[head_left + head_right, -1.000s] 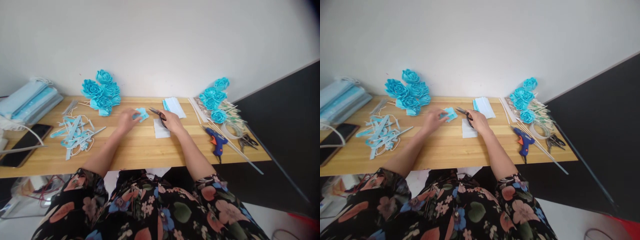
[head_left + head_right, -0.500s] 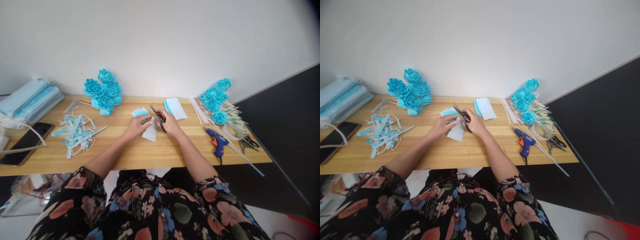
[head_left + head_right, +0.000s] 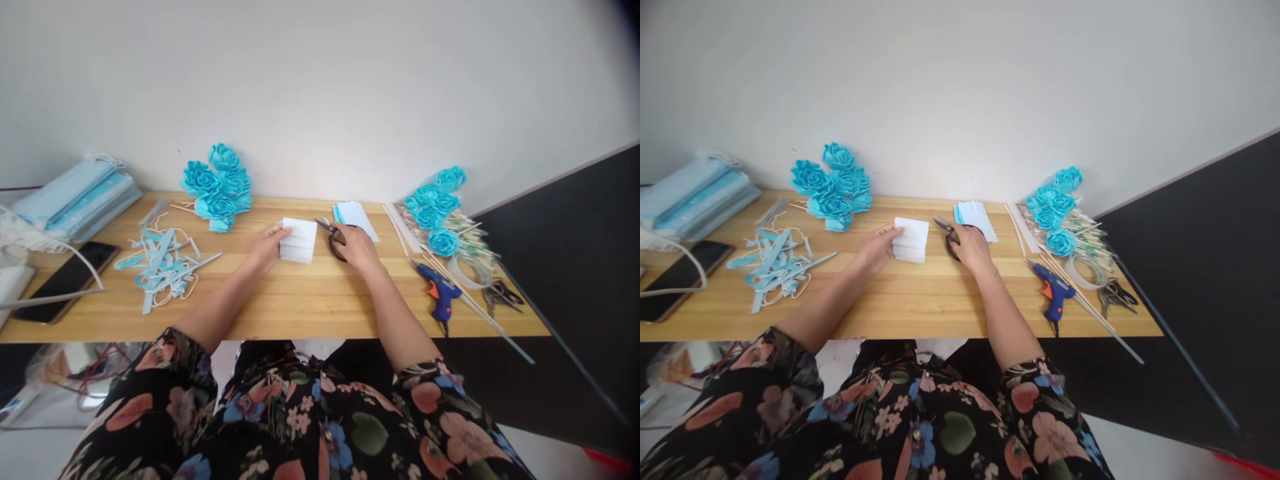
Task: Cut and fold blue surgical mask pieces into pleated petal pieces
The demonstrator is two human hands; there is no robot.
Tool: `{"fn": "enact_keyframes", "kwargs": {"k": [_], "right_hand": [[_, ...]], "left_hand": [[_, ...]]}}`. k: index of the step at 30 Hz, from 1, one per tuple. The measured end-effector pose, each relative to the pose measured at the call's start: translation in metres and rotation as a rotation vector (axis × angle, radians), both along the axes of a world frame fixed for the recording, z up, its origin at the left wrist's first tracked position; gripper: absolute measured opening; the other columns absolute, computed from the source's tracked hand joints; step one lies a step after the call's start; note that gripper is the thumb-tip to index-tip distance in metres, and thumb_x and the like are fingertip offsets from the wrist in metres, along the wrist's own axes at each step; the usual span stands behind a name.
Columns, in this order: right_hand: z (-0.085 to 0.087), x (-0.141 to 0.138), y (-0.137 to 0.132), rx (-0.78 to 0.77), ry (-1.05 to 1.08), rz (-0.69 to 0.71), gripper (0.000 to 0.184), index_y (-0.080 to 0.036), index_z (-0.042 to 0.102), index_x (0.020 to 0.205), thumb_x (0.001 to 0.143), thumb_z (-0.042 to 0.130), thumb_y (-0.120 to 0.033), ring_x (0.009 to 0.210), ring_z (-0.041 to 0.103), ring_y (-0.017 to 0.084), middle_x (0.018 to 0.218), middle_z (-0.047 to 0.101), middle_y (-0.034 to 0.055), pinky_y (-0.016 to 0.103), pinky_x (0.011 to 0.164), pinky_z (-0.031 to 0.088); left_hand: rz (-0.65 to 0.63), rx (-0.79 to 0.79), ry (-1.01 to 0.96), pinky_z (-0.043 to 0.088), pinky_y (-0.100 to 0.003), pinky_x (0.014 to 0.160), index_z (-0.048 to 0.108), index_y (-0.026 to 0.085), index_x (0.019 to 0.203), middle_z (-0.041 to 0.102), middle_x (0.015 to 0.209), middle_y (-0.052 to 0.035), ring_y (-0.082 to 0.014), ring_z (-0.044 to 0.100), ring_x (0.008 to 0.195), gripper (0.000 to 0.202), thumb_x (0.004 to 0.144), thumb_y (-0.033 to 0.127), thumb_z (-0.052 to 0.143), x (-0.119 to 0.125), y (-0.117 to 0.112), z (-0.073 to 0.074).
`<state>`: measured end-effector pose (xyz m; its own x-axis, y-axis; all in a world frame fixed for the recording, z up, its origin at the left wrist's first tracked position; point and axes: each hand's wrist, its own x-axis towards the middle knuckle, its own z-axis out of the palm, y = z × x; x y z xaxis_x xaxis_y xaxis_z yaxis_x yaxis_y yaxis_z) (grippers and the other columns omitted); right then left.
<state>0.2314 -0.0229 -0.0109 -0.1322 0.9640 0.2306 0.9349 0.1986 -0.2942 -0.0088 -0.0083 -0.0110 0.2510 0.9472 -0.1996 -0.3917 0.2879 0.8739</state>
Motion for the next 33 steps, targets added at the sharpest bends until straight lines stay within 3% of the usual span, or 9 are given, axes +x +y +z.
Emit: {"fn": "enact_keyframes", "kwargs": {"k": [6, 8, 10, 13, 16, 19, 22, 27, 33], "right_hand": [[0.000, -0.001, -0.006, 0.070, 0.011, -0.162, 0.028, -0.019, 0.073, 0.112, 0.089, 0.061, -0.028, 0.081, 0.069, 0.032, 0.079, 0.073, 0.0135, 0.045, 0.078, 0.054], [0.006, -0.005, -0.008, 0.132, 0.052, -0.169, 0.028, -0.018, 0.073, 0.112, 0.090, 0.059, -0.029, 0.088, 0.069, 0.033, 0.084, 0.073, 0.0148, 0.049, 0.083, 0.054], [0.017, -0.012, -0.011, 0.199, 0.070, -0.049, 0.038, -0.019, 0.065, 0.127, 0.091, 0.056, -0.025, 0.109, 0.065, 0.035, 0.111, 0.072, 0.0166, 0.053, 0.094, 0.052], [0.031, -0.026, -0.013, 0.273, 0.038, 0.303, 0.056, -0.023, 0.049, 0.146, 0.091, 0.051, -0.014, 0.138, 0.046, 0.031, 0.147, 0.054, 0.0114, 0.055, 0.114, 0.041], [0.034, -0.041, -0.010, 0.281, 0.027, 0.537, 0.051, -0.028, 0.057, 0.138, 0.092, 0.046, -0.009, 0.146, 0.038, 0.026, 0.149, 0.053, 0.0045, 0.054, 0.118, 0.037], [0.026, -0.050, -0.006, 0.266, 0.079, 0.658, 0.033, -0.030, 0.074, 0.108, 0.096, 0.046, -0.016, 0.141, 0.045, 0.024, 0.133, 0.067, 0.0020, 0.050, 0.113, 0.043], [0.018, -0.053, -0.003, 0.226, 0.123, 0.705, 0.028, -0.030, 0.076, 0.088, 0.098, 0.050, -0.026, 0.131, 0.055, 0.024, 0.114, 0.075, 0.0022, 0.049, 0.107, 0.045], [0.020, -0.053, 0.000, 0.201, 0.302, 0.588, 0.027, -0.028, 0.076, 0.090, 0.098, 0.053, -0.038, 0.114, 0.062, 0.026, 0.095, 0.078, 0.0046, 0.049, 0.102, 0.045], [0.033, -0.058, 0.004, 0.245, 0.433, 0.625, 0.024, -0.028, 0.075, 0.092, 0.096, 0.055, -0.040, 0.113, 0.060, 0.026, 0.101, 0.076, 0.0049, 0.048, 0.102, 0.046]], "left_hand": [[0.101, -0.138, -0.140, 0.060, -0.033, 0.074, 0.065, 0.013, 0.086, 0.075, 0.079, -0.0059, -0.0168, 0.069, 0.066, 0.015, 0.075, 0.020, 0.073, 0.000, 0.001, 0.005], [0.123, -0.150, -0.174, 0.060, -0.034, 0.076, 0.065, 0.013, 0.088, 0.075, 0.080, -0.0056, -0.0166, 0.069, 0.067, 0.015, 0.075, 0.018, 0.072, 0.000, 0.003, 0.004], [0.133, -0.153, -0.196, 0.060, -0.035, 0.078, 0.066, 0.014, 0.089, 0.075, 0.082, -0.0053, -0.0169, 0.070, 0.070, 0.016, 0.075, 0.017, 0.072, 0.001, 0.004, 0.002], [0.115, -0.125, -0.206, 0.059, -0.035, 0.081, 0.067, 0.014, 0.094, 0.076, 0.088, -0.0055, -0.0172, 0.071, 0.075, 0.022, 0.074, 0.018, 0.074, 0.003, 0.003, 0.001], [0.078, -0.087, -0.215, 0.057, -0.031, 0.078, 0.068, 0.014, 0.097, 0.075, 0.091, -0.0053, -0.0155, 0.070, 0.075, 0.023, 0.075, 0.018, 0.074, 0.003, 0.001, 0.002], [0.075, -0.093, -0.218, 0.055, -0.027, 0.073, 0.067, 0.013, 0.092, 0.074, 0.086, -0.0040, -0.0135, 0.068, 0.070, 0.018, 0.076, 0.015, 0.074, 0.003, 0.001, 0.004], [0.129, -0.101, -0.227, 0.054, -0.026, 0.071, 0.065, 0.014, 0.090, 0.074, 0.081, -0.0025, -0.0126, 0.067, 0.066, 0.014, 0.078, 0.015, 0.072, 0.002, 0.002, 0.005], [0.157, -0.090, -0.183, 0.056, -0.031, 0.079, 0.068, 0.014, 0.099, 0.077, 0.089, -0.0059, -0.0177, 0.072, 0.078, 0.017, 0.082, 0.015, 0.068, 0.001, 0.005, 0.003], [0.149, -0.051, -0.167, 0.056, -0.028, 0.076, 0.069, 0.012, 0.102, 0.077, 0.093, -0.0070, -0.0169, 0.071, 0.079, 0.026, 0.077, 0.018, 0.074, -0.002, 0.008, 0.000]]}}
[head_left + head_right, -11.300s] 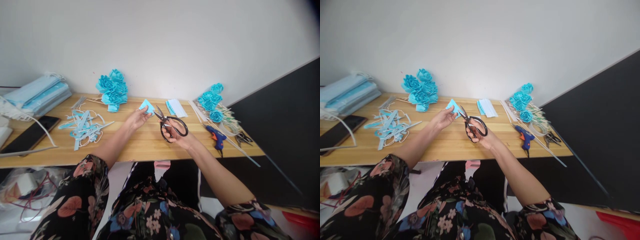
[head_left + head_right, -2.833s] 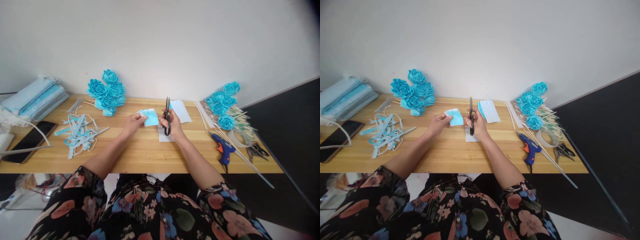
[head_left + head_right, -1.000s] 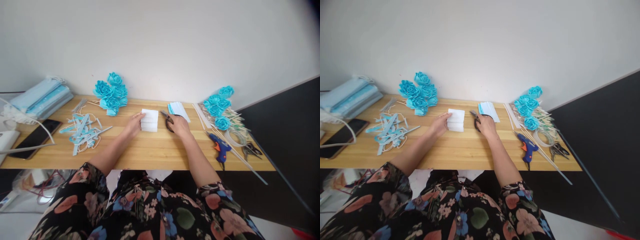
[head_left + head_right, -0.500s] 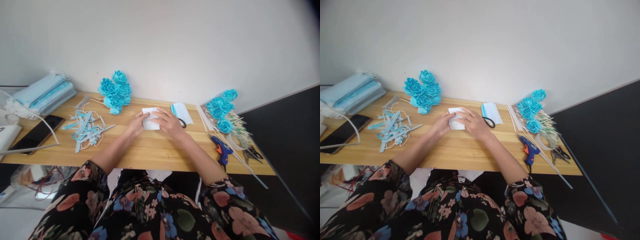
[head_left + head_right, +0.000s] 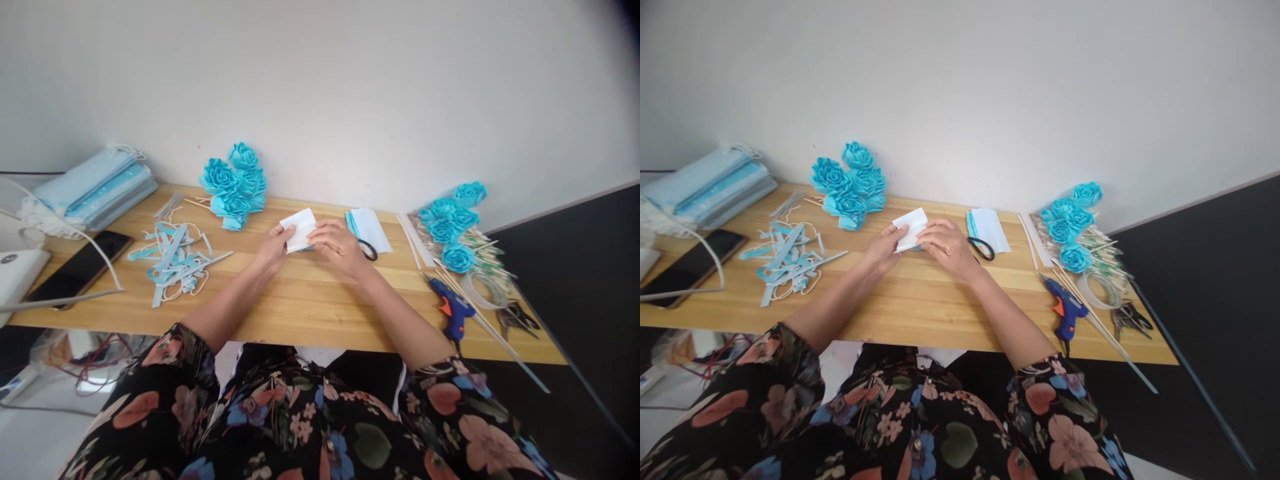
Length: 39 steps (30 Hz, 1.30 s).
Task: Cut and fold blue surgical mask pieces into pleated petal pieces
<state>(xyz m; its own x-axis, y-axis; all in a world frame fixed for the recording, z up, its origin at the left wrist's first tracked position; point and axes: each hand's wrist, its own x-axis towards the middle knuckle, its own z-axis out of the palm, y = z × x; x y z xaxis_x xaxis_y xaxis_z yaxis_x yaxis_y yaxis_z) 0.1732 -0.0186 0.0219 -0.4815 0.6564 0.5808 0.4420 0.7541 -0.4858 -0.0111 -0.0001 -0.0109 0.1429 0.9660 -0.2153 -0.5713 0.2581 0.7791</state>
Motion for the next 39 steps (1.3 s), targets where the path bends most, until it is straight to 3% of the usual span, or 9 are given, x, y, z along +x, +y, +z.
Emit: {"fn": "enact_keyframes", "kwargs": {"k": [4, 8, 14, 20, 22, 26, 31, 36, 39], "right_hand": [[0.001, -0.004, 0.009, 0.029, 0.078, -0.092, 0.017, -0.027, 0.074, 0.087, 0.093, 0.061, -0.036, 0.126, 0.053, 0.026, 0.124, 0.069, 0.0053, 0.051, 0.111, 0.039], [-0.013, -0.003, 0.016, -0.150, 0.282, -0.219, 0.015, -0.023, 0.072, 0.088, 0.086, 0.067, -0.038, 0.127, 0.054, 0.026, 0.133, 0.063, 0.0079, 0.048, 0.110, 0.040], [-0.033, 0.000, 0.016, -0.519, 0.553, -0.224, 0.025, -0.021, 0.070, 0.086, 0.081, 0.070, -0.045, 0.084, 0.064, 0.018, 0.093, 0.072, 0.0033, 0.032, 0.077, 0.052], [-0.030, -0.001, 0.015, -0.468, 0.583, -0.251, 0.036, -0.023, 0.067, 0.109, 0.078, 0.074, -0.039, 0.066, 0.053, 0.013, 0.073, 0.057, -0.0037, 0.026, 0.063, 0.045], [-0.028, -0.001, 0.014, -0.453, 0.561, -0.257, 0.044, -0.024, 0.065, 0.118, 0.078, 0.073, -0.038, 0.070, 0.055, 0.014, 0.076, 0.059, -0.0027, 0.028, 0.068, 0.048], [-0.026, -0.001, 0.012, -0.410, 0.498, -0.289, 0.039, -0.023, 0.069, 0.116, 0.079, 0.071, -0.037, 0.078, 0.060, 0.016, 0.084, 0.064, 0.0001, 0.033, 0.080, 0.051], [-0.026, -0.002, 0.010, -0.402, 0.476, -0.299, 0.039, -0.022, 0.071, 0.115, 0.079, 0.071, -0.037, 0.080, 0.061, 0.016, 0.087, 0.065, 0.0008, 0.032, 0.080, 0.052], [-0.030, -0.002, 0.014, -0.506, 0.526, -0.252, 0.045, -0.022, 0.070, 0.118, 0.078, 0.072, -0.043, 0.077, 0.059, 0.016, 0.085, 0.064, 0.0006, 0.029, 0.072, 0.050], [-0.032, -0.002, 0.015, -0.569, 0.582, -0.199, 0.038, -0.021, 0.071, 0.105, 0.079, 0.070, -0.049, 0.076, 0.058, 0.015, 0.084, 0.065, 0.0006, 0.027, 0.070, 0.049]], "left_hand": [[-0.039, 0.133, 0.107, 0.056, -0.028, 0.072, 0.071, 0.013, 0.105, 0.077, 0.097, -0.0078, -0.0168, 0.070, 0.076, 0.043, 0.069, 0.032, 0.082, -0.001, -0.004, 0.000], [-0.085, 0.204, 0.224, 0.058, -0.032, 0.075, 0.073, 0.014, 0.104, 0.076, 0.103, -0.0098, -0.0218, 0.072, 0.087, 0.048, 0.065, 0.038, 0.085, 0.003, -0.009, 0.000], [-0.123, 0.238, 0.246, 0.059, -0.036, 0.080, 0.074, 0.017, 0.099, 0.075, 0.109, -0.0091, -0.0259, 0.071, 0.098, 0.048, 0.064, 0.047, 0.085, 0.006, -0.012, 0.000], [-0.146, 0.228, 0.253, 0.059, -0.032, 0.076, 0.072, 0.015, 0.101, 0.074, 0.109, -0.0101, -0.0239, 0.072, 0.094, 0.051, 0.065, 0.049, 0.084, 0.006, -0.011, 0.000], [-0.125, 0.198, 0.221, 0.058, -0.033, 0.074, 0.070, 0.014, 0.105, 0.074, 0.106, -0.0118, -0.0244, 0.072, 0.093, 0.056, 0.071, 0.058, 0.077, 0.005, -0.010, 0.000], [-0.112, 0.184, 0.210, 0.057, -0.033, 0.071, 0.070, 0.012, 0.103, 0.074, 0.098, -0.0134, -0.0258, 0.070, 0.093, 0.068, 0.075, 0.074, 0.062, 0.003, -0.010, 0.001], [-0.018, 0.293, 0.374, 0.052, -0.027, 0.071, 0.074, 0.013, 0.086, 0.072, 0.089, -0.0056, -0.0175, 0.064, 0.082, 0.048, 0.063, 0.054, 0.084, 0.004, -0.012, 0.001], [-0.019, 0.266, 0.315, 0.052, -0.028, 0.071, 0.075, 0.013, 0.082, 0.072, 0.090, -0.0049, -0.0147, 0.061, 0.077, 0.044, 0.062, 0.052, 0.084, 0.005, -0.011, 0.002], [-0.027, 0.251, 0.323, 0.053, -0.031, 0.075, 0.076, 0.014, 0.085, 0.073, 0.098, -0.0069, -0.0179, 0.063, 0.084, 0.045, 0.063, 0.053, 0.083, 0.005, -0.011, -0.001]]}}
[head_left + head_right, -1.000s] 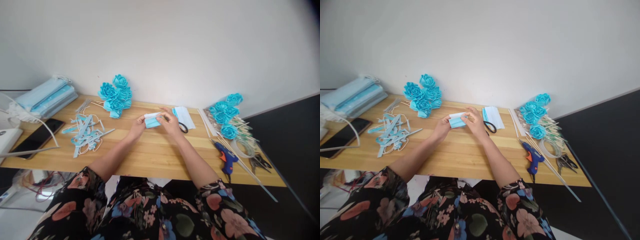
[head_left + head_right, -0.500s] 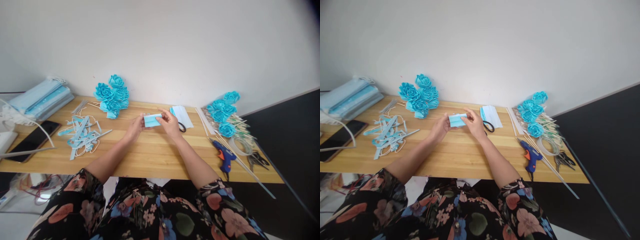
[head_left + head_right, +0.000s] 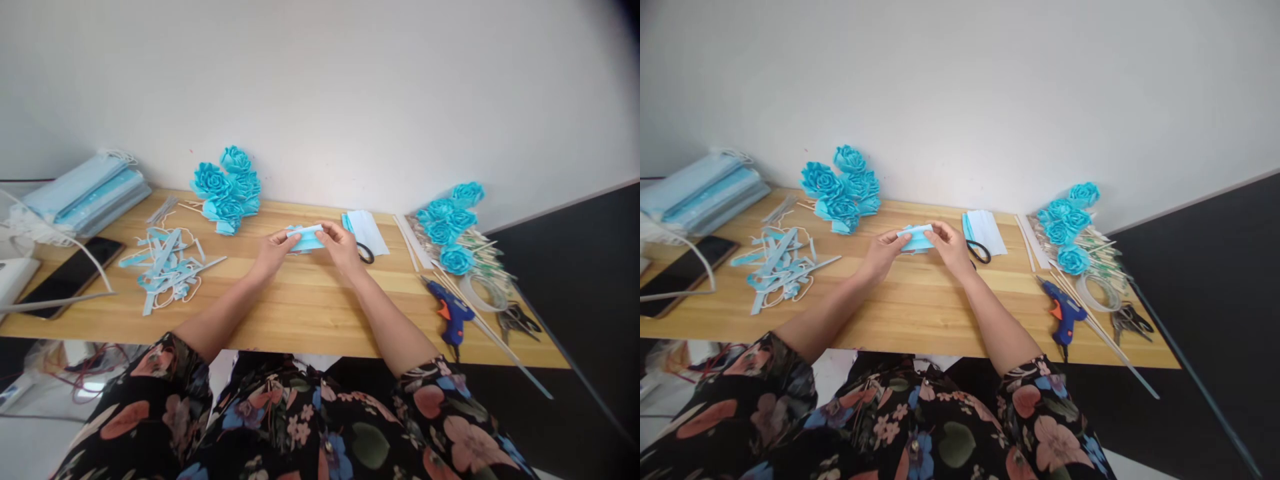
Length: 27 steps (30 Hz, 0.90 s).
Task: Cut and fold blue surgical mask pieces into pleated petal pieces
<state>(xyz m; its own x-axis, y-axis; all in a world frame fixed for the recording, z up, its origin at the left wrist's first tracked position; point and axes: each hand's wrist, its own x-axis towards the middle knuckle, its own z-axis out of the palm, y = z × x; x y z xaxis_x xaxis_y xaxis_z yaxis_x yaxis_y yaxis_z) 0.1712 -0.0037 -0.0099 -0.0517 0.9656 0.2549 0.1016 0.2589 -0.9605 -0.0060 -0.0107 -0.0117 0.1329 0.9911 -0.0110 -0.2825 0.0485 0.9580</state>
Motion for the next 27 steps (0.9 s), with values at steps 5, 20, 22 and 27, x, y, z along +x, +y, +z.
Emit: {"fn": "enact_keyframes", "kwargs": {"k": [5, 20, 22, 27], "right_hand": [[0.005, 0.000, -0.004, 0.046, -0.049, -0.058, 0.032, -0.019, 0.066, 0.079, 0.082, 0.067, -0.051, 0.066, 0.052, 0.012, 0.071, 0.060, -0.0018, 0.025, 0.062, 0.043], [0.012, -0.004, -0.013, 0.238, -0.363, -0.036, 0.025, -0.024, 0.072, 0.096, 0.087, 0.065, -0.047, 0.090, 0.066, 0.022, 0.095, 0.074, 0.0050, 0.038, 0.088, 0.050], [0.011, -0.003, -0.011, 0.156, -0.251, -0.005, 0.040, -0.024, 0.069, 0.113, 0.084, 0.068, -0.051, 0.097, 0.067, 0.022, 0.106, 0.074, 0.0055, 0.038, 0.091, 0.051], [0.010, -0.001, -0.009, 0.057, -0.153, 0.046, 0.050, -0.023, 0.066, 0.122, 0.082, 0.068, -0.054, 0.110, 0.066, 0.024, 0.122, 0.070, 0.0076, 0.039, 0.099, 0.050]], "left_hand": [[-0.036, 0.047, 0.131, 0.049, -0.036, 0.087, 0.077, 0.016, 0.083, 0.075, 0.095, -0.0077, -0.0230, 0.064, 0.096, 0.038, 0.069, 0.051, 0.079, -0.002, 0.003, -0.008], [0.023, 0.266, 0.277, 0.048, -0.031, 0.078, 0.070, 0.018, 0.066, 0.068, 0.072, -0.0030, -0.0170, 0.060, 0.072, 0.022, 0.070, 0.039, 0.077, -0.003, 0.000, 0.006], [0.004, 0.164, 0.155, 0.047, -0.029, 0.070, 0.070, 0.017, 0.067, 0.067, 0.070, -0.0018, -0.0147, 0.058, 0.067, 0.028, 0.066, 0.042, 0.080, -0.005, 0.001, 0.007], [-0.011, 0.050, 0.026, 0.048, -0.029, 0.069, 0.071, 0.016, 0.067, 0.068, 0.069, -0.0007, -0.0128, 0.057, 0.064, 0.033, 0.060, 0.045, 0.085, -0.006, 0.002, 0.009]]}}
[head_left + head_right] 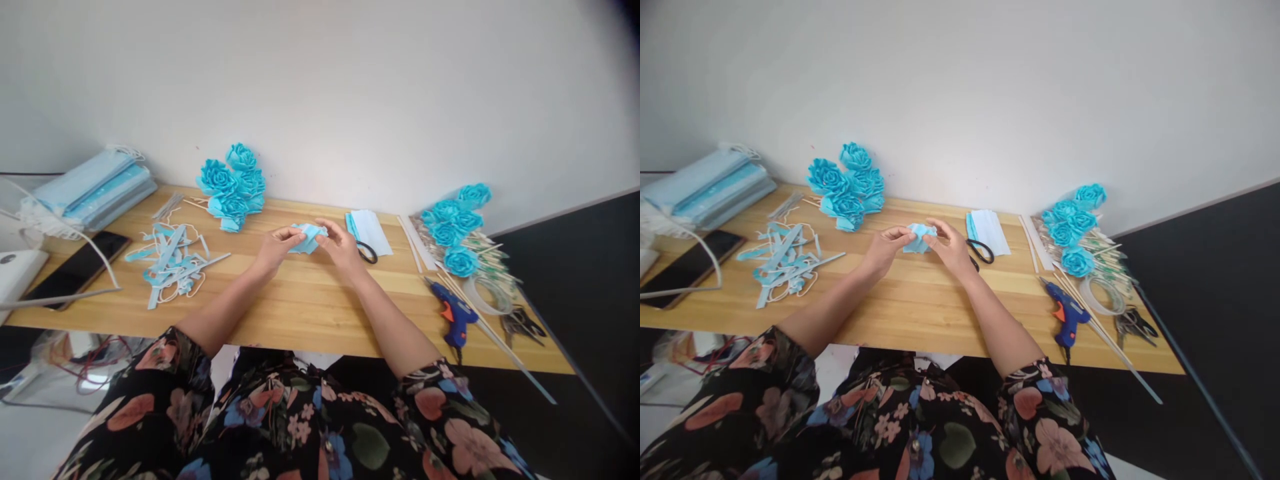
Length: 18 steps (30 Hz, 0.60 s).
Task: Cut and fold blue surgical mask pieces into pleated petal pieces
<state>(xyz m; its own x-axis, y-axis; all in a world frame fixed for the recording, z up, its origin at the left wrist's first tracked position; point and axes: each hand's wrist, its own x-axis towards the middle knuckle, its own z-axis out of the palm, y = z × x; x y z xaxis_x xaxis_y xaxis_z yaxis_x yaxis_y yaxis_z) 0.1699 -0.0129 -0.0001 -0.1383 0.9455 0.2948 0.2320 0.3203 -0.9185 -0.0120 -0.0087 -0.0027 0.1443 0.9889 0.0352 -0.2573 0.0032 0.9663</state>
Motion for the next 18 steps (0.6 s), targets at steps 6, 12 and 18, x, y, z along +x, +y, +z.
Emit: {"fn": "enact_keyframes", "kwargs": {"k": [6, 12, 18], "right_hand": [[0.0021, -0.0026, -0.0035, 0.132, -0.110, -0.073, 0.028, -0.022, 0.073, 0.095, 0.086, 0.065, -0.047, 0.098, 0.067, 0.022, 0.102, 0.075, 0.0046, 0.037, 0.093, 0.050], [0.0004, -0.0016, -0.0032, 0.192, -0.160, -0.122, 0.025, -0.023, 0.071, 0.081, 0.088, 0.064, -0.046, 0.081, 0.064, 0.019, 0.084, 0.072, 0.0019, 0.035, 0.082, 0.051], [0.0018, -0.0013, -0.0040, 0.220, -0.182, -0.125, 0.023, -0.024, 0.070, 0.078, 0.088, 0.065, -0.044, 0.080, 0.063, 0.020, 0.081, 0.071, 0.0021, 0.036, 0.080, 0.050]], "left_hand": [[-0.033, -0.024, 0.013, 0.045, -0.027, 0.073, 0.073, 0.015, 0.070, 0.069, 0.071, -0.0003, -0.0118, 0.057, 0.068, 0.029, 0.061, 0.040, 0.085, 0.0049, -0.0026, -0.0048], [-0.087, -0.009, 0.049, 0.045, -0.029, 0.076, 0.073, 0.015, 0.070, 0.068, 0.072, -0.0012, -0.0129, 0.057, 0.068, 0.027, 0.063, 0.040, 0.083, 0.0056, -0.0039, -0.0052], [-0.096, 0.026, 0.067, 0.045, -0.027, 0.073, 0.073, 0.015, 0.072, 0.068, 0.072, -0.0012, -0.0124, 0.056, 0.068, 0.028, 0.065, 0.041, 0.081, 0.0061, -0.0031, -0.0053]]}}
